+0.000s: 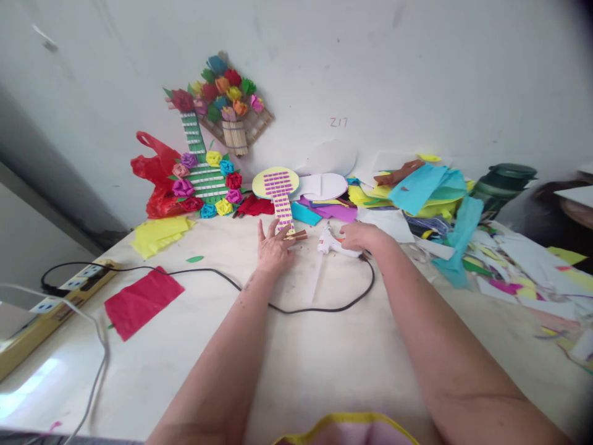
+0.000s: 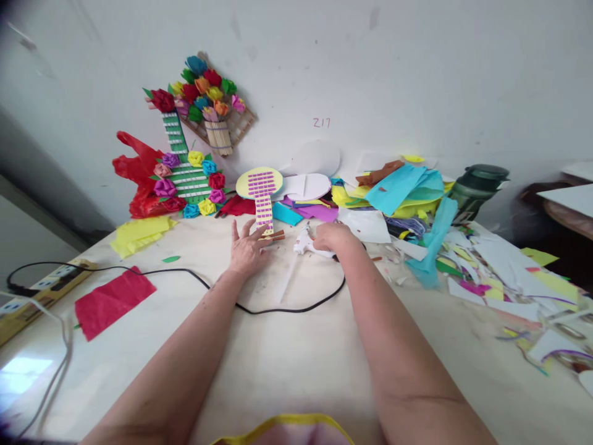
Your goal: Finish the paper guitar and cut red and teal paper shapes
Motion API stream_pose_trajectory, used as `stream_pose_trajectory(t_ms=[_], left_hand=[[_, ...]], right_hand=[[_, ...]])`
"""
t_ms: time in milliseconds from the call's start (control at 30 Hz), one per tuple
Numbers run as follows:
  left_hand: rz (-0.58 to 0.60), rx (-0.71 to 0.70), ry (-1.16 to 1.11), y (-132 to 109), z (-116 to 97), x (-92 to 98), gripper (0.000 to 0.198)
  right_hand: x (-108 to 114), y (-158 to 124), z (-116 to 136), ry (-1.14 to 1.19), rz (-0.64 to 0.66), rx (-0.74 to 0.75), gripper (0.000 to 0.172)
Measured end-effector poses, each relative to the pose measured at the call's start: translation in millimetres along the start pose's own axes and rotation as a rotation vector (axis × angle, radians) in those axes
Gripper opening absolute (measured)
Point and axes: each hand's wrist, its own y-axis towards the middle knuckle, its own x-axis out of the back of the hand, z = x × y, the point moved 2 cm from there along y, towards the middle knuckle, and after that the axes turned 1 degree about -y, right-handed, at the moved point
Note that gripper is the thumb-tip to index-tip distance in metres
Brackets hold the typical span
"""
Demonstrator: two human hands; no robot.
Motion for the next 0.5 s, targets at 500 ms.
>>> stream_pose_trajectory(t_ms=[500], left_hand=[[-0.105, 0.139, -0.084, 3, 8, -13.8, 0.016]], right_hand=[[-7, -6, 11, 0.072, -0.106, 0.019, 0.036]])
